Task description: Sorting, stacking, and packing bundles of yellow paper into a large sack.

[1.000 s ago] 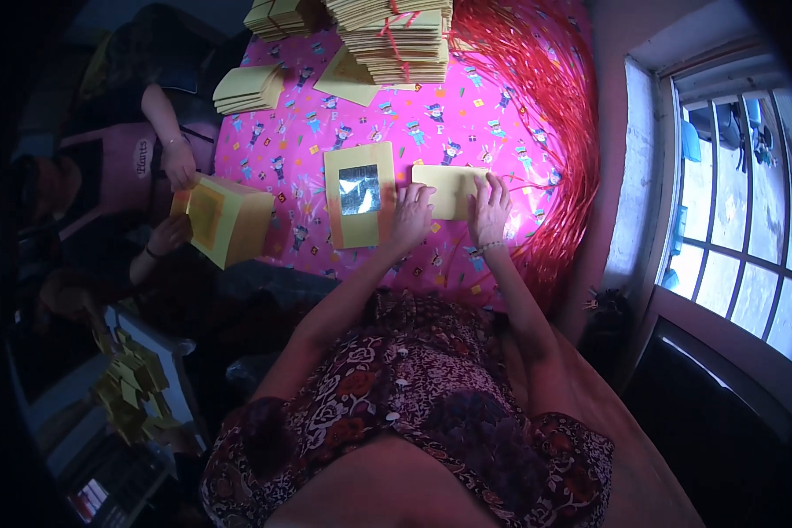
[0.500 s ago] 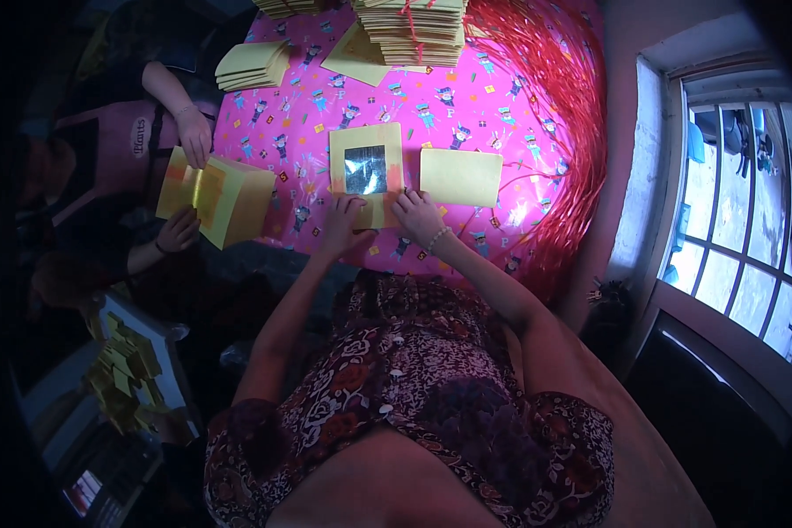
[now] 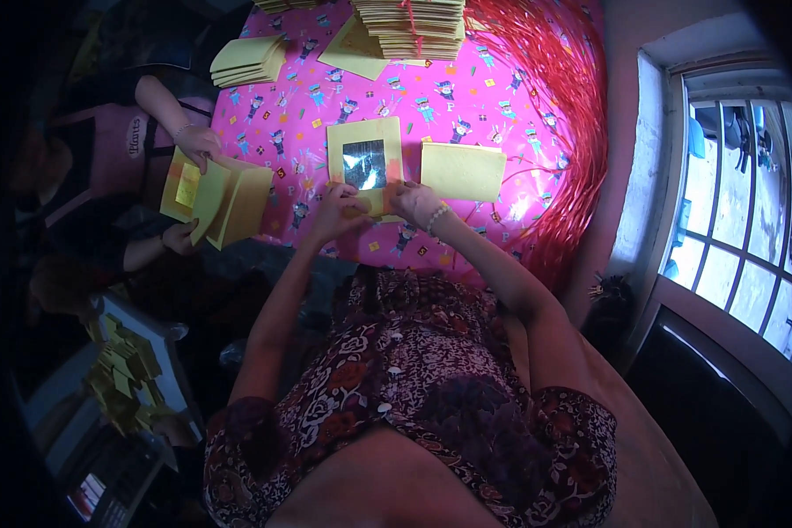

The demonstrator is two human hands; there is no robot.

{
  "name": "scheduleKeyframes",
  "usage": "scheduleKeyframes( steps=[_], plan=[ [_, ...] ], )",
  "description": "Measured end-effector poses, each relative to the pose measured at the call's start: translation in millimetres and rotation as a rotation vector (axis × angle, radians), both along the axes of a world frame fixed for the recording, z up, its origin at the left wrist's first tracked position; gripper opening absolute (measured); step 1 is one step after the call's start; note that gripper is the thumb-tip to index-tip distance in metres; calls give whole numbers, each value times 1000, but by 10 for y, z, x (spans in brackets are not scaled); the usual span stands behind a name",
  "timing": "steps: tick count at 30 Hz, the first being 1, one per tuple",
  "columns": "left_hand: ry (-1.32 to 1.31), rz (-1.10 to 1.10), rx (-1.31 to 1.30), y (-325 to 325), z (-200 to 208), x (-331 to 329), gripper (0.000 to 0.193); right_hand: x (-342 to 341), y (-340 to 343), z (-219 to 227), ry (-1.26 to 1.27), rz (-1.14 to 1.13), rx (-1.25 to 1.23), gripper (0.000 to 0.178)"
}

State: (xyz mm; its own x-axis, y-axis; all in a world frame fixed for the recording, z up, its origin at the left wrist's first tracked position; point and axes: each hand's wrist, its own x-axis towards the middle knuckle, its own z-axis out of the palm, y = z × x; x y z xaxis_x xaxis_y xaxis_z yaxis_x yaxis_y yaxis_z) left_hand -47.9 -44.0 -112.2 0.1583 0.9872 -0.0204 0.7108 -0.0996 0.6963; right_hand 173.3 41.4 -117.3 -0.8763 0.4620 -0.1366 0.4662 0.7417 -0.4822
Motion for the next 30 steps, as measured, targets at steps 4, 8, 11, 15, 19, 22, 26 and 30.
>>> scheduleKeyframes(
  steps=[4, 8, 11, 15, 19, 22, 26, 30],
  plan=[
    [-101, -4, -42, 56, -62, -43, 28, -55, 81, 93, -124, -33, -82, 20],
    [-135, -21, -59, 64, -95, -57, 27, -51, 115, 133, -114, -32, -92, 24],
    [-156, -18, -84, 72, -81, -51, 23, -68, 136, 149, -174, -21, -109, 25],
    [-179, -22, -124, 85, -75, -70, 22, -70, 145, 152, -178, -24, -133, 26],
    [-175, -20, -133, 97, -51, -80, 21, -65, 151, 157, -86, -29, -127, 26],
    [-193, -11, -112, 77, -10, -96, 24, -119, 175, 180, -109, -5, -116, 26],
    [35, -123, 13, 192, 291, -226, 40, -13, 276, 171, -155, -68, -198, 27],
    [126, -105, 3, 250, 289, -500, 44, -27, 362, 228, -56, -84, -265, 31]
  ],
)
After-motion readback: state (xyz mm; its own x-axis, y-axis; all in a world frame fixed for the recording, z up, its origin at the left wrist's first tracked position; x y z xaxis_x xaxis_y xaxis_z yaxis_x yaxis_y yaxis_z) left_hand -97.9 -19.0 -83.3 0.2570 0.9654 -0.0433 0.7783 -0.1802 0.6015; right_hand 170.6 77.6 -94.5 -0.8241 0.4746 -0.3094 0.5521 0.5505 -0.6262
